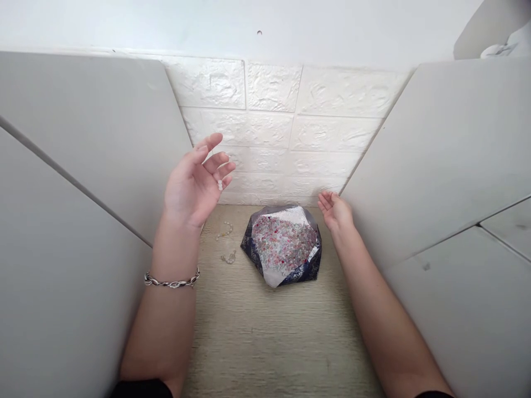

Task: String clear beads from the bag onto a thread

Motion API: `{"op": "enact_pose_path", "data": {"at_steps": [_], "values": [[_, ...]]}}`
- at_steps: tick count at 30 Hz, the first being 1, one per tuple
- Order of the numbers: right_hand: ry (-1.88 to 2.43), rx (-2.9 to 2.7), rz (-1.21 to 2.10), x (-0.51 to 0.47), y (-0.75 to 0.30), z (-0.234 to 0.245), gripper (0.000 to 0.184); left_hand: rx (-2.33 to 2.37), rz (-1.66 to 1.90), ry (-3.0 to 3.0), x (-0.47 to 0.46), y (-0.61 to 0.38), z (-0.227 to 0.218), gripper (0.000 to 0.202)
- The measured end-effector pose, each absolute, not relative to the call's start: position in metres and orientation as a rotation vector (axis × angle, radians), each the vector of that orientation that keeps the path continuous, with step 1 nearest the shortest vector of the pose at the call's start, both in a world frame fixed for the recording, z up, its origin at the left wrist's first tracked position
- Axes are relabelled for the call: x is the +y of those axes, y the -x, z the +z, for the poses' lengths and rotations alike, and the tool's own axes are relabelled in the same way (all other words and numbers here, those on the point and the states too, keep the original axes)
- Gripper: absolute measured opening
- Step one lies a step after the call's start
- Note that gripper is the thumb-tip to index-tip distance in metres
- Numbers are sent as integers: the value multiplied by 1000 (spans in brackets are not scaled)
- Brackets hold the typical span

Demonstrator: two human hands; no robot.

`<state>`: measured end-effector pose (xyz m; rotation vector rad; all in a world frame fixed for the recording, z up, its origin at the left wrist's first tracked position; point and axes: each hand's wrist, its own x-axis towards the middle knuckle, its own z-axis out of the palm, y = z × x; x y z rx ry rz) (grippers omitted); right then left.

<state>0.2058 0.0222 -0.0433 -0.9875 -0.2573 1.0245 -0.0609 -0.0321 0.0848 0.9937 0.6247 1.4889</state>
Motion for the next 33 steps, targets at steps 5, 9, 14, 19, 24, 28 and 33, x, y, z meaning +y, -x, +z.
{"op": "enact_pose_path", "data": {"at_steps": [5, 9, 14, 19, 24, 28, 33], "values": [[979, -314, 1020, 22, -204, -45, 15, 703, 1532, -1034, -32, 62, 86, 19], [983, -320, 1008, 22, -205, -46, 15, 741, 1542, -1057, -32, 62, 86, 17], [984, -309, 1012, 21, -203, -43, 16, 727, 1534, -1088, -34, 61, 87, 11], [963, -313, 1036, 16, -198, -31, 19, 1054, 1448, -1324, -30, 66, 82, 12], [831, -577, 1137, -4, -187, 3, 13, 1888, 781, -1770, -18, 74, 61, 23], [910, -974, 1057, -24, -173, 26, 13, 1885, 564, -1874, -11, 71, 46, 17], [1105, -1742, 729, -46, -152, 38, 12, 1292, 718, -1957, -23, 45, 53, 33]]}}
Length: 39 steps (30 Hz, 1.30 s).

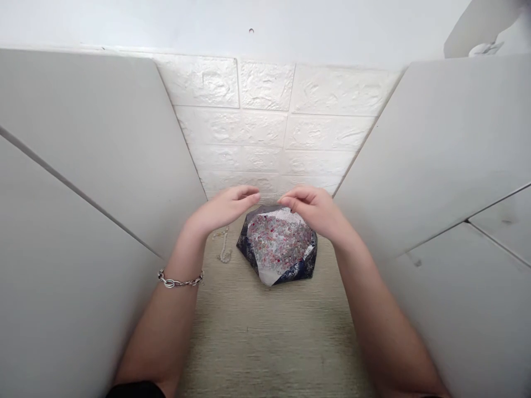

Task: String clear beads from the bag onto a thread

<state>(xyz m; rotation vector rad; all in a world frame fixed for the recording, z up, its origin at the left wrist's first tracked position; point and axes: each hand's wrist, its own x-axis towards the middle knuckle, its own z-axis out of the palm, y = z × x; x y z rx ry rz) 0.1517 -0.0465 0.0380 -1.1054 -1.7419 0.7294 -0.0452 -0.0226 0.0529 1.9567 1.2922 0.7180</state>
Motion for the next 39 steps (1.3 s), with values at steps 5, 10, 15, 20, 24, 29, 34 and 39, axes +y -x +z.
{"op": "enact_pose_path", "data": {"at_steps": [5, 10, 15, 20, 24, 29, 34, 39], "values": [[1158, -2037, 372, -54, -139, 39, 20, 900, 596, -1809, -32, 23, 54, 42], [1265, -2054, 143, -49, -144, 33, 20, 1051, 605, -1767, -27, 21, 44, 34], [1308, -2081, 120, -46, -146, 31, 17, 1078, 577, -1777, -25, 24, 45, 20], [1588, -2422, 495, -43, -141, 12, 15, 1146, 621, -1789, -25, 24, 46, 16], [1915, -2618, 694, -46, -130, -3, 21, 1131, 652, -1818, -24, 24, 45, 14], [2031, -2648, 654, -48, -122, -9, 20, 1098, 641, -1820, -23, 25, 44, 13], [2065, -2676, 610, -45, -122, -16, 25, 1118, 626, -1832, -24, 25, 45, 14], [2045, -2702, 596, -43, -118, -22, 27, 1139, 587, -1826, -27, 24, 49, 16]]}}
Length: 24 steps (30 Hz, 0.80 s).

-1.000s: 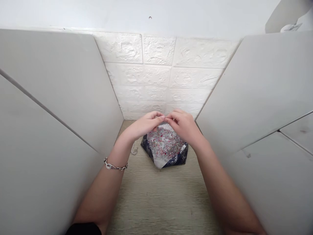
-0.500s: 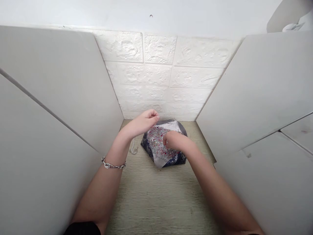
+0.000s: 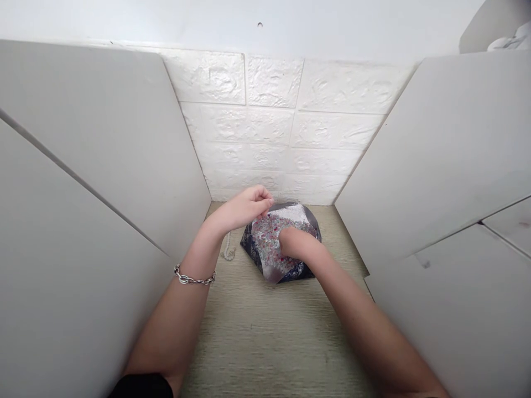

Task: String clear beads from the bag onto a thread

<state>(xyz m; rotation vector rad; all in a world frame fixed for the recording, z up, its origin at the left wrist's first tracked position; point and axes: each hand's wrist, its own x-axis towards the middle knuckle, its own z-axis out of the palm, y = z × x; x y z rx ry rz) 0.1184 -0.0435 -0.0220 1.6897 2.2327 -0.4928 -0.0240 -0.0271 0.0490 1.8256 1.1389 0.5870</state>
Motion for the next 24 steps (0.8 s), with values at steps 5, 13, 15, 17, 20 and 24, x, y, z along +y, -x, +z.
{"op": "enact_pose_path", "data": {"at_steps": [5, 13, 15, 17, 20, 24], "values": [[-1682, 2226, -507, -46, -116, -19, 28, 1133, 574, -1837, -27, 25, 48, 15], [-1807, 2510, -474, -36, -133, -11, 27, 1117, 578, -1781, -16, 26, 38, 20], [-1885, 2729, -542, -31, -140, -8, 24, 1129, 576, -1748, -15, 25, 36, 19], [-2005, 2910, -722, -28, -146, -3, 19, 1135, 581, -1741, -15, 24, 36, 19], [-2169, 2995, -1330, -24, -151, 2, 15, 1127, 621, -1782, -17, 22, 37, 19], [-2014, 2844, -2319, -19, -152, -5, 22, 1109, 674, -1801, -18, 19, 36, 20]]}}
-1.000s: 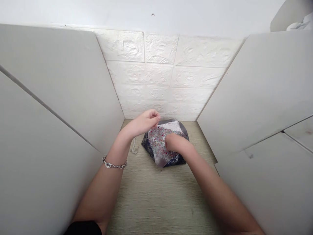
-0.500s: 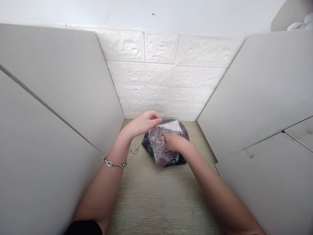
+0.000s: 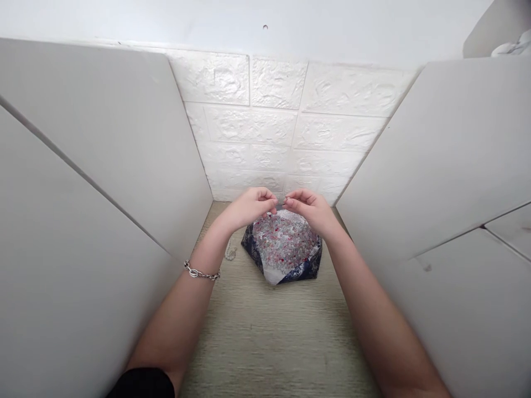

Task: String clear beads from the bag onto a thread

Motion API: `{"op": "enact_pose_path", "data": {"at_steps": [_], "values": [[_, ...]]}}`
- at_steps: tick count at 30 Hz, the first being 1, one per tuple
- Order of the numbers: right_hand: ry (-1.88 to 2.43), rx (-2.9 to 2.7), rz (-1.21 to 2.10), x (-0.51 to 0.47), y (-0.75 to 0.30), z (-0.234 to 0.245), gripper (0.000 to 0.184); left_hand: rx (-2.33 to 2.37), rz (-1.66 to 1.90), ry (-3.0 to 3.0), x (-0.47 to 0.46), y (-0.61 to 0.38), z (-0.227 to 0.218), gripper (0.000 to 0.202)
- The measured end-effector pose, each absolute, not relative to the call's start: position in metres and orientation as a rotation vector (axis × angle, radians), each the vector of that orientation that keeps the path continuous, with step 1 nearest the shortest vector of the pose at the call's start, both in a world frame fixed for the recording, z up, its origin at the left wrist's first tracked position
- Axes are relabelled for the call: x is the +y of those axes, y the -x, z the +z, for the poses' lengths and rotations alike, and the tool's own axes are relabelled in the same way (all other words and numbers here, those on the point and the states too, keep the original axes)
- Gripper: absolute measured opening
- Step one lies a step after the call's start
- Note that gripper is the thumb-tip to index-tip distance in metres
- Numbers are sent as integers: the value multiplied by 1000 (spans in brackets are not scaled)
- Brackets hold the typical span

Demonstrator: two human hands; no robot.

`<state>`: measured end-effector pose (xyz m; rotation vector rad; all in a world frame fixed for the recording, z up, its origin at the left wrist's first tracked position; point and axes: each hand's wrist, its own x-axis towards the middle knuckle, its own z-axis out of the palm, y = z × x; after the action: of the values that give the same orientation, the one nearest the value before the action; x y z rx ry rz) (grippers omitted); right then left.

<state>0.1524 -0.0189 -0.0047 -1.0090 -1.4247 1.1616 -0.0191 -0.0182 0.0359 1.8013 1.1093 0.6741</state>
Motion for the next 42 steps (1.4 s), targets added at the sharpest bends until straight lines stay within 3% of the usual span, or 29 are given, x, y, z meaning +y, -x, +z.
{"op": "enact_pose_path", "data": {"at_steps": [15, 42], "values": [[733, -1211, 1305, -19, -148, -9, 18, 989, 863, -1624, -19, 7, 31, 19], [672, -1103, 1326, -24, -144, -4, 16, 783, 955, -1294, -21, -5, 21, 22]]}}
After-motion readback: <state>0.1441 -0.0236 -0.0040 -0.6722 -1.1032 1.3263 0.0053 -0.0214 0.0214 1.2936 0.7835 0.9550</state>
